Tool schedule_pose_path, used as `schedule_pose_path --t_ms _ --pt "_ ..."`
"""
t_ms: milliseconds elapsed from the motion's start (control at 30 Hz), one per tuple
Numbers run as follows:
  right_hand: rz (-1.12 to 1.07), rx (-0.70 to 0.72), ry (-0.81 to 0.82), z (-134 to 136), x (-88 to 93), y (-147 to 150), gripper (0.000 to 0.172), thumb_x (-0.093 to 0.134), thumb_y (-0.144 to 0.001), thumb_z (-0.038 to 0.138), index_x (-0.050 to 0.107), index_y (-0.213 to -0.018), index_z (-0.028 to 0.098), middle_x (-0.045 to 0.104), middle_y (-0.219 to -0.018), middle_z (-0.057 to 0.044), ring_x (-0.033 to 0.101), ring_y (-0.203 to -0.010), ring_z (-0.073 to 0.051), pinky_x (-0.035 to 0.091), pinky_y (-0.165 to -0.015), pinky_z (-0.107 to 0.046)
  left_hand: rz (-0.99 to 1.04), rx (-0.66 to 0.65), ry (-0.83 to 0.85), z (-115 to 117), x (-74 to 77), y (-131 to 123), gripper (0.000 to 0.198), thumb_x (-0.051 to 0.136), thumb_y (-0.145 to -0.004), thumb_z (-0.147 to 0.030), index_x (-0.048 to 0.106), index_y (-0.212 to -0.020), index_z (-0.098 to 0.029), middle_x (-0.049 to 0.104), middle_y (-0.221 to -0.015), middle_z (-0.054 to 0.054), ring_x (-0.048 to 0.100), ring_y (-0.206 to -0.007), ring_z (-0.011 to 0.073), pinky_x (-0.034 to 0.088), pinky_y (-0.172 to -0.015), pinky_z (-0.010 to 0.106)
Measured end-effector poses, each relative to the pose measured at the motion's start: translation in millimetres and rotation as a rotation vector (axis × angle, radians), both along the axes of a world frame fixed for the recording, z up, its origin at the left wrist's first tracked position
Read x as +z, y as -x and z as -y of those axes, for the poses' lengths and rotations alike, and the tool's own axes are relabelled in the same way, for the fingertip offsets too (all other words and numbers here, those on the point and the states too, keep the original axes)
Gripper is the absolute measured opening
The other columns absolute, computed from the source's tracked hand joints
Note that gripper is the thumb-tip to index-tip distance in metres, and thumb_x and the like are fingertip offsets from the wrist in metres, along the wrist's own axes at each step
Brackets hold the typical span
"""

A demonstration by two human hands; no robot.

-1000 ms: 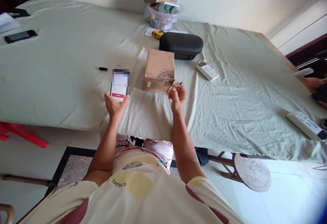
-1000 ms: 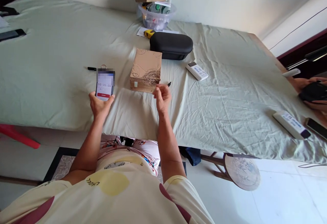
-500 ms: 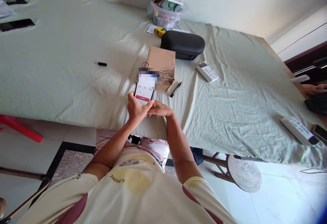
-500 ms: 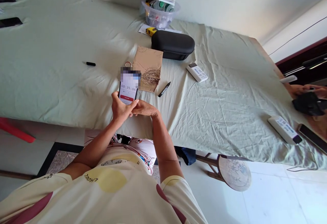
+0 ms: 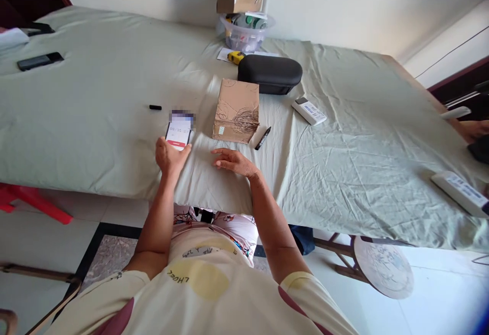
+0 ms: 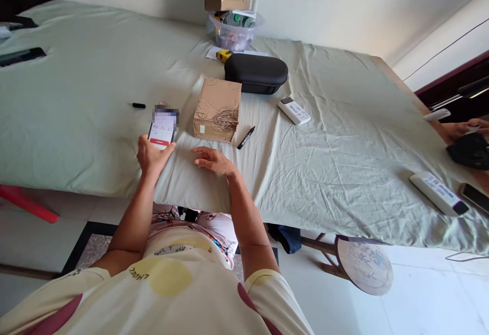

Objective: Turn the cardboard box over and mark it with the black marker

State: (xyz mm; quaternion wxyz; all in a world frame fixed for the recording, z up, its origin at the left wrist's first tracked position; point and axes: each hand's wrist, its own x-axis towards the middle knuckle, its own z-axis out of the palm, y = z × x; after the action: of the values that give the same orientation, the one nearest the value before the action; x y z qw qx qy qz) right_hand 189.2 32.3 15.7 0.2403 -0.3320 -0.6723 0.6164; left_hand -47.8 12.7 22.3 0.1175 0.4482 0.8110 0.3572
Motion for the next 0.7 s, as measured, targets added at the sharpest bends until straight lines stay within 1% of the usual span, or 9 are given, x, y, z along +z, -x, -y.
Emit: schedule_pose_path --t_ms 100,233,367,433,467,500,567,633,700 --pt "0.014 -0.002 -0.015 -1 -2.7 1 0.055 0.078 -0.091 0.045 0.065 -0.137 0.018 0.077 -0.091 -0.003 0.066 -0.074 -0.013 0.049 -0.06 -0.023 -0.099 0.081 0.074 -7 -5.1 29 0.069 0.083 -0.072 -0.039 0.054 -0.128 -0.012 0.064 -0.135 0.027 0.06 -0.134 0.0465 0.046 -0.118 0.062" --pt "-0.014 -0.027 -0.002 -2 -1.5 0 0.051 0.08 -0.089 0.045 0.066 -0.132 0.019 0.078 -0.091 -0.003 0.067 -0.073 -0.012 0.049 -0.058 -0.022 -0.196 0.079 0.096 -8 -12.6 47 0.07 0.082 -0.07 -0.039 0.058 -0.127 -0.006 0.062 -0.139 0.032 0.054 -0.141 0.0469 0.04 -0.123 0.062" --pt "-0.076 -0.085 0.045 0 5.2 -4 0.051 0.082 -0.087 0.048 0.068 -0.127 0.021 0.079 -0.098 -0.004 0.07 -0.079 -0.013 0.051 -0.063 -0.022 -0.223 0.059 0.077 -5 -10.9 43 0.074 0.08 -0.074 -0.042 0.057 -0.134 -0.004 0.051 -0.154 0.036 0.043 -0.152 0.0486 0.033 -0.125 0.066" --pt "-0.13 -0.129 0.062 1 7.4 -6 0.052 0.084 -0.084 0.054 0.07 -0.122 0.021 0.079 -0.097 -0.005 0.07 -0.081 -0.014 0.053 -0.066 -0.024 -0.221 0.027 0.011 -1 -6.2 33 0.074 0.078 -0.078 -0.042 0.055 -0.139 -0.008 0.043 -0.163 0.034 0.036 -0.158 0.0485 0.029 -0.126 0.069" --pt "-0.163 -0.153 0.062 1 7.4 -8 0.053 0.084 -0.082 0.057 0.07 -0.119 0.022 0.078 -0.096 -0.005 0.071 -0.082 -0.016 0.053 -0.067 -0.026 -0.21 -0.017 -0.041 3 -3.5 24 0.068 0.076 -0.081 -0.041 0.056 -0.139 -0.011 0.045 -0.163 0.031 0.037 -0.157 0.0475 0.03 -0.125 0.069" --pt "-0.199 -0.18 0.054 0 6.7 -11 0.054 0.084 -0.081 0.061 0.07 -0.116 0.022 0.077 -0.094 -0.005 0.071 -0.082 -0.017 0.054 -0.067 -0.027 -0.191 -0.09 -0.101 7 -0.7 13 0.058 0.072 -0.086 -0.04 0.06 -0.136 -0.015 0.052 -0.159 0.027 0.042 -0.155 0.0451 0.034 -0.124 0.066" --pt "-0.277 -0.263 0.006 -3 2.6 -23 0.057 0.078 -0.081 0.071 0.069 -0.113 0.024 0.074 -0.088 -0.004 0.07 -0.08 -0.018 0.053 -0.065 -0.028 -0.12 -0.333 -0.198 23 3.8 -17 0.033 0.065 -0.091 -0.035 0.068 -0.12 -0.019 0.072 -0.132 0.019 0.063 -0.133 0.0384 0.047 -0.114 0.056" --pt "-0.348 -0.412 -0.092 -8 -4.1 -42 0.062 0.062 -0.086 0.081 0.066 -0.116 0.027 0.068 -0.081 -0.002 0.067 -0.076 -0.02 0.051 -0.059 -0.029 -0.032 -0.699 -0.223 48 6.3 -55 0.017 0.057 -0.097 -0.031 0.072 -0.102 -0.024 0.078 -0.107 0.011 0.074 -0.105 0.0285 0.056 -0.097 0.043" --pt "-0.383 -0.6 -0.213 -15 -11.8 -64 0.065 0.042 -0.094 0.083 0.062 -0.127 0.031 0.065 -0.08 -0.003 0.065 -0.077 -0.021 0.05 -0.057 -0.03 -0.048 -1.151 -0.141 79 7.7 -93 0.022 0.057 -0.099 -0.029 0.073 -0.085 -0.025 0.077 -0.09 0.008 0.073 -0.088 0.0231 0.057 -0.084 0.037"
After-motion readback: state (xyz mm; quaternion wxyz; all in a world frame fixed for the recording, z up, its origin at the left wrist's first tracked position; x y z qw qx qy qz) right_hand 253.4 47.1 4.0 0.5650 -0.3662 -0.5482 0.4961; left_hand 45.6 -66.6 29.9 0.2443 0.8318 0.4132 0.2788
